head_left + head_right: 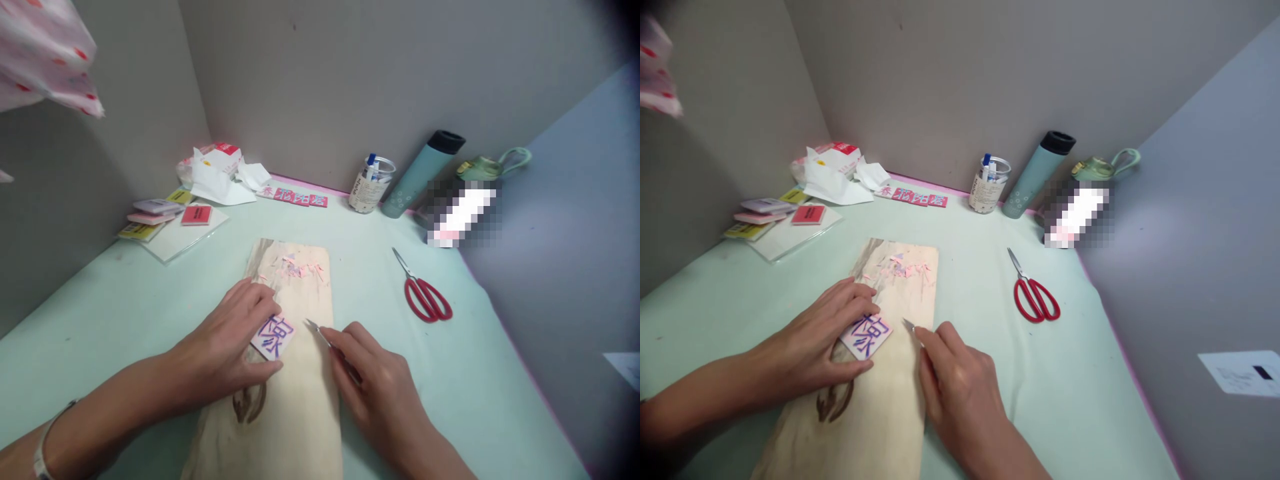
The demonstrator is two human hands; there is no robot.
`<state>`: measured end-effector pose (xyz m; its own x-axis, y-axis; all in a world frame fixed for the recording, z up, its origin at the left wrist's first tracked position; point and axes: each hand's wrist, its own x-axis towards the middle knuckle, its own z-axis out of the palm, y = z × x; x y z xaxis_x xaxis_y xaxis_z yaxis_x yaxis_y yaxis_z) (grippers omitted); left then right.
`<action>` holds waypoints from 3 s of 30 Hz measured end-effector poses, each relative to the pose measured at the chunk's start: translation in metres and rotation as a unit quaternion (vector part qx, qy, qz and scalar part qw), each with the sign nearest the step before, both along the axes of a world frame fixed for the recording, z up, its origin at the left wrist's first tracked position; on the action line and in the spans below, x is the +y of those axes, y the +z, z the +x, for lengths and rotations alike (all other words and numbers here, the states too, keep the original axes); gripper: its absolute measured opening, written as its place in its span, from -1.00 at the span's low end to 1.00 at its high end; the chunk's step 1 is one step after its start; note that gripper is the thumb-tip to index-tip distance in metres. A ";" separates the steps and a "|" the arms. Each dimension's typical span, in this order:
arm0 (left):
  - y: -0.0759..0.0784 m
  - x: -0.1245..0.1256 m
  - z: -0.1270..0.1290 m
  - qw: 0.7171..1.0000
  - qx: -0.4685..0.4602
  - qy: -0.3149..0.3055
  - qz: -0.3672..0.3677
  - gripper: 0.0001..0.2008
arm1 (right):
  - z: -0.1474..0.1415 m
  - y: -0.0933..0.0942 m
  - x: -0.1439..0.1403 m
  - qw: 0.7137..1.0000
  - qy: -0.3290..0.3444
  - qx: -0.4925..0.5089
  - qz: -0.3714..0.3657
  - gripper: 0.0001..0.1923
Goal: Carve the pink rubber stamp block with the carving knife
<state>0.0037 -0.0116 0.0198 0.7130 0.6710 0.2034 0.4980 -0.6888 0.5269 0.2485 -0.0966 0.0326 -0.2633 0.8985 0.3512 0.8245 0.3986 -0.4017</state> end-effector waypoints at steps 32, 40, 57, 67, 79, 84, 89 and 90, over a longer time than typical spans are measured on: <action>0.003 0.000 -0.001 1.000 0.009 -0.006 -0.005 -0.59 | 0.005 -0.001 0.002 0.990 0.018 0.096 -0.106 -0.68; -0.006 0.002 -0.004 0.999 0.012 -0.044 0.006 -0.42 | -0.002 0.010 0.003 0.891 -0.036 0.356 -0.281 -0.78; -0.010 0.003 0.001 1.000 0.003 -0.028 0.002 -0.55 | -0.004 0.004 0.007 0.666 -0.049 0.652 -0.360 -0.79; -0.010 0.003 -0.002 1.000 0.006 -0.031 -0.002 -0.56 | -0.003 0.008 0.010 0.699 -0.061 0.617 -0.355 -0.76; -0.013 0.007 -0.004 1.000 -0.019 -0.002 0.016 -0.57 | 0.007 0.004 0.003 0.984 0.079 0.067 -0.147 -0.70; -0.012 0.009 -0.006 1.000 -0.004 0.017 0.016 -0.59 | 0.007 0.006 0.003 0.984 0.082 0.052 -0.149 -0.67; -0.010 0.008 -0.005 1.000 0.005 0.024 0.018 -0.61 | 0.002 0.013 0.002 0.953 0.046 0.204 -0.220 -0.66; -0.011 0.007 -0.004 0.999 0.002 0.026 0.025 -0.61 | 0.000 0.015 0.001 0.932 0.039 0.261 -0.247 -0.67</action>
<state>-0.0004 -0.0046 0.0092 0.6787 0.6957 0.2353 0.5349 -0.6878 0.4908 0.2489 -0.0952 0.0474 -0.2441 0.9698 -0.0006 0.4405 0.1103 -0.8910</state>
